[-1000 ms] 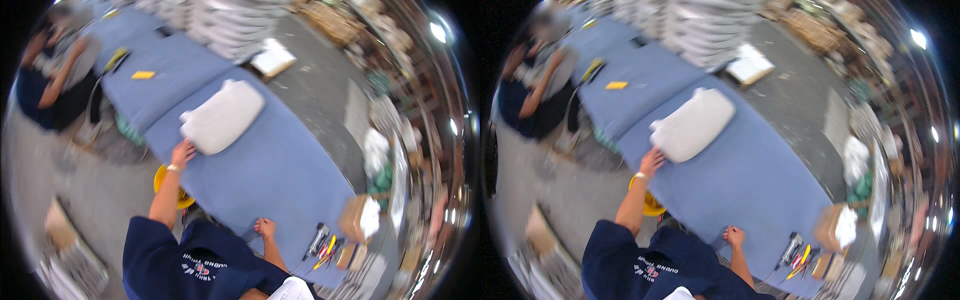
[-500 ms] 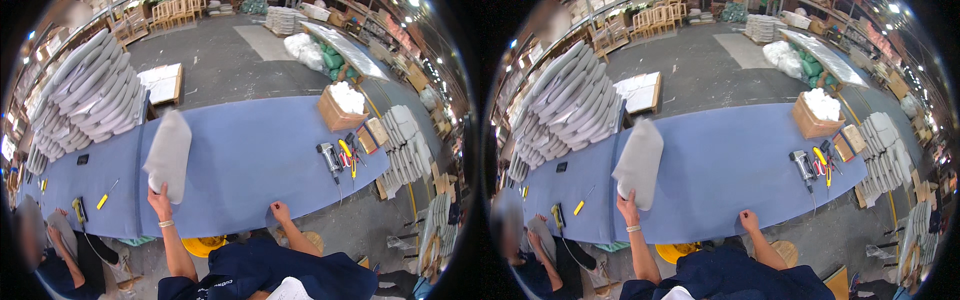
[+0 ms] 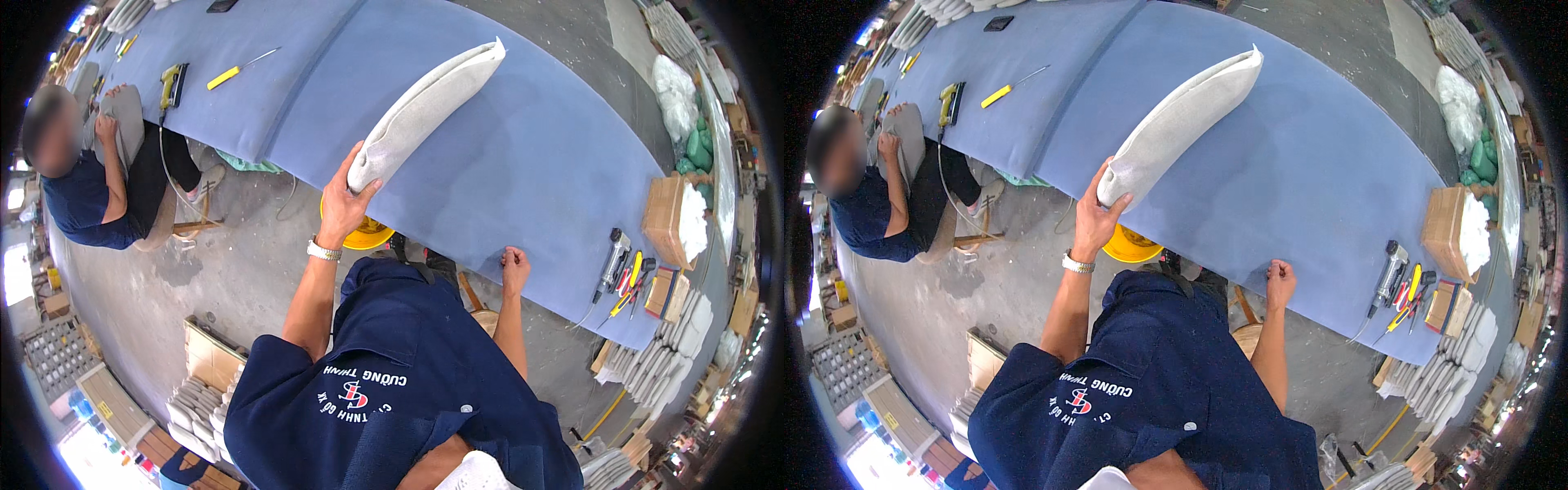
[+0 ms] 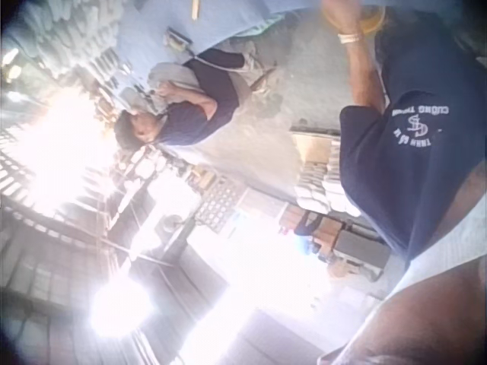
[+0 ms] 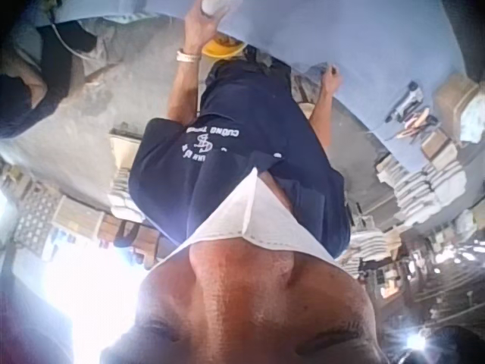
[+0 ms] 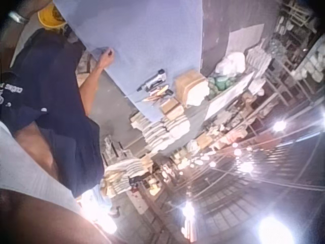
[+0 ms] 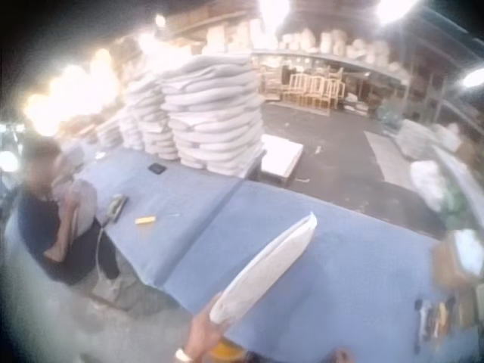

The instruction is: The person assembles a cushion by inserting a foam insert into a fabric cover, then uses a staple gun to secure the edges. They trim excess fabric with scissors and place the finished cushion on a stack.

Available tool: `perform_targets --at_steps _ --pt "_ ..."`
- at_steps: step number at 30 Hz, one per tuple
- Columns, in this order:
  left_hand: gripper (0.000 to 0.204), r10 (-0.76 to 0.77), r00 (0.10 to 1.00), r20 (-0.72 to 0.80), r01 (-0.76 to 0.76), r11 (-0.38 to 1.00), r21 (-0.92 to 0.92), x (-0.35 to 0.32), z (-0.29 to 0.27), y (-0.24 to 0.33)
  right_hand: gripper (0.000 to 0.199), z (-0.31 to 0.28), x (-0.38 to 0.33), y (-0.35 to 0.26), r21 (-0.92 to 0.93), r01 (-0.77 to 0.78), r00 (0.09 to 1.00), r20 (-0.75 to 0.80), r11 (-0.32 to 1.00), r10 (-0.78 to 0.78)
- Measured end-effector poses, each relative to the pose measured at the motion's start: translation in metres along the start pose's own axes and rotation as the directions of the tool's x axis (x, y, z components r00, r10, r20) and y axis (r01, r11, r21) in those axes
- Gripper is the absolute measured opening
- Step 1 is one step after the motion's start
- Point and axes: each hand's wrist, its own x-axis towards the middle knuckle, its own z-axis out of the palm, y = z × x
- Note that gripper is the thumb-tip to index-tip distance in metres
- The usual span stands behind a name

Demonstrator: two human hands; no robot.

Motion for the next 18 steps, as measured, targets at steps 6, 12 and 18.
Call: perform_targets --at_steps 6,12,18 --pt "0.072 0.123 0.992 0.003 -0.123 0.992 0.041 -0.001 0.009 -0.007 0.011 -0.007 0.005 0.003 -0.060 0.026 0.999 -0.025 0.998 -0.028" --pt "0.078 0.168 0.985 0.040 -0.171 0.981 0.089 -0.011 0.012 -0.021 0.012 0.001 0.010 -0.009 -0.093 -0.019 0.999 -0.035 0.995 0.016" --pt "0.084 0.253 0.957 0.142 -0.275 0.946 0.170 -0.025 0.025 -0.030 0.013 -0.001 0.012 0.003 -0.084 -0.021 0.999 -0.049 0.996 0.017"
